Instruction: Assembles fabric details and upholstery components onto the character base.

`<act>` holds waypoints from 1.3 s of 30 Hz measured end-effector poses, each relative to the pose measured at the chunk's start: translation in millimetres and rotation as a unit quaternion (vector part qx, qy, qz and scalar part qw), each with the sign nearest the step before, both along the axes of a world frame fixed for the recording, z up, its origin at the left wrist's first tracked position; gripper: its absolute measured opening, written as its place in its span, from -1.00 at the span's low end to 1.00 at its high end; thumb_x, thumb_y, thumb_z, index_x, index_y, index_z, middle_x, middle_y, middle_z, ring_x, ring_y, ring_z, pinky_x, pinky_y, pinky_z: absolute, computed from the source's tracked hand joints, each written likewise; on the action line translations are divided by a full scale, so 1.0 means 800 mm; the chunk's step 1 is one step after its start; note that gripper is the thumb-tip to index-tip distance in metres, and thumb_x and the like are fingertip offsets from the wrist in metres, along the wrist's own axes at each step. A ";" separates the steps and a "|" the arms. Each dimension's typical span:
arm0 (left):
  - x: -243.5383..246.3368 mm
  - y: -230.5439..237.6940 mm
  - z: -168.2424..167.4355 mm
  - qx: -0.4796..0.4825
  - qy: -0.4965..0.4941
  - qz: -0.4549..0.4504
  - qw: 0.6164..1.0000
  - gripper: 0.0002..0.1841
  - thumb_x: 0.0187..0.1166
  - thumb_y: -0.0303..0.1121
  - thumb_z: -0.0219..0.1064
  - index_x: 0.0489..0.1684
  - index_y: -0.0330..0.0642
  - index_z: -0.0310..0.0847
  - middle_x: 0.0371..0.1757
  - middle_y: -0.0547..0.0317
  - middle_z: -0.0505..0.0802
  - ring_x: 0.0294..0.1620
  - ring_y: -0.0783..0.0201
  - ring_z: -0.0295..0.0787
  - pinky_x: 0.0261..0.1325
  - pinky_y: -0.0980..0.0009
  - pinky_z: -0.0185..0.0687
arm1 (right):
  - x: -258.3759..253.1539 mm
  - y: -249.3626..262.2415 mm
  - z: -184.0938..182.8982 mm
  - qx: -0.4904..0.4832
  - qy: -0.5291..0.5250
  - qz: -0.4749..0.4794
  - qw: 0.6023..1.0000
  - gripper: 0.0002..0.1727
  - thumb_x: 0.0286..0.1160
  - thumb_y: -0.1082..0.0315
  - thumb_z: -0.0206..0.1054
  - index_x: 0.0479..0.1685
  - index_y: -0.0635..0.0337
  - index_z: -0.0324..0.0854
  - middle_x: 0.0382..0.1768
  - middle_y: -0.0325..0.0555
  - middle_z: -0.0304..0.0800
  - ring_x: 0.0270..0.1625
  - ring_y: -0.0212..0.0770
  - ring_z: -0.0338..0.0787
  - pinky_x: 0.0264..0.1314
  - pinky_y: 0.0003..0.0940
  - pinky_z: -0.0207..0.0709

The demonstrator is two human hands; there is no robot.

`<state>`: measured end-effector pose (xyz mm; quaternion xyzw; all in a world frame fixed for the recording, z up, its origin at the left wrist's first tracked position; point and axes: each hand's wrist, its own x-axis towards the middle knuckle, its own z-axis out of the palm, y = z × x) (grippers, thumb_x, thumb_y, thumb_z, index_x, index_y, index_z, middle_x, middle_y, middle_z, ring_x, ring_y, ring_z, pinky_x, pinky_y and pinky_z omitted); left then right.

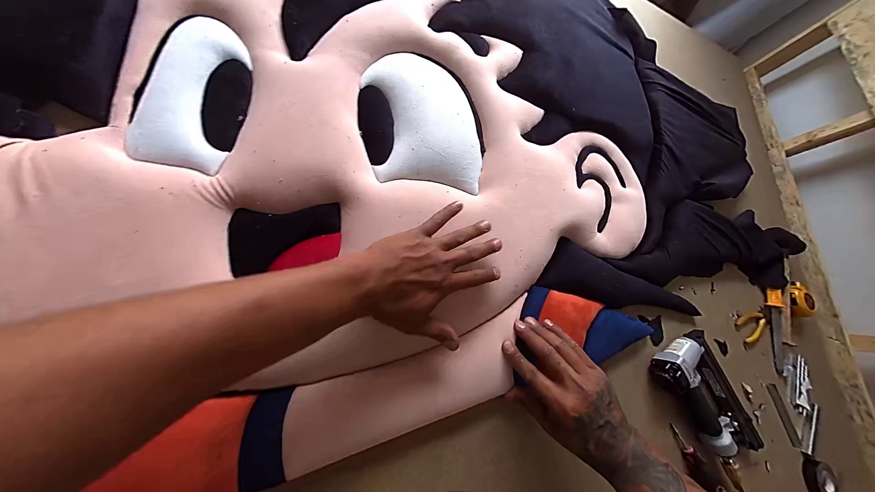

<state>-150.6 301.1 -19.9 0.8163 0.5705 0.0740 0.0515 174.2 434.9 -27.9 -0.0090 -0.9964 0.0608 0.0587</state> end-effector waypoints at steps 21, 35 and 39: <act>-0.013 0.080 -0.055 -0.022 -0.118 -0.340 0.933 -0.25 0.76 0.26 -0.20 0.95 0.19 -0.01 0.98 0.29 -0.09 0.98 0.08 -0.52 0.87 -0.41 -0.71 | 0.006 -0.001 -0.024 -0.044 0.021 -0.039 0.998 -0.44 0.69 -0.03 0.25 0.65 -0.14 0.51 0.67 -0.02 0.52 0.77 -0.03 0.41 0.87 -0.06 0.20; 0.013 0.105 -0.057 -0.146 -0.140 -0.530 0.824 -0.16 0.53 0.20 0.20 0.90 0.22 0.12 0.95 0.23 0.12 0.98 0.14 -0.29 0.93 -0.18 -0.69 | 0.002 -0.004 -0.023 -0.112 0.069 -0.111 0.985 -0.40 0.69 -0.11 0.21 0.59 -0.02 0.51 0.58 -0.23 0.65 0.72 -0.19 0.48 0.90 0.09 0.10; 0.013 0.108 -0.052 -0.148 -0.128 -0.530 0.825 -0.21 0.54 0.15 0.19 0.87 0.22 0.20 0.93 0.24 0.17 0.97 0.15 -0.22 0.92 -0.21 -0.65 | 0.002 -0.008 -0.026 -0.097 0.070 -0.101 0.988 -0.45 0.73 -0.06 0.17 0.62 -0.11 0.49 0.64 -0.20 0.58 0.76 -0.15 0.42 0.91 0.05 0.09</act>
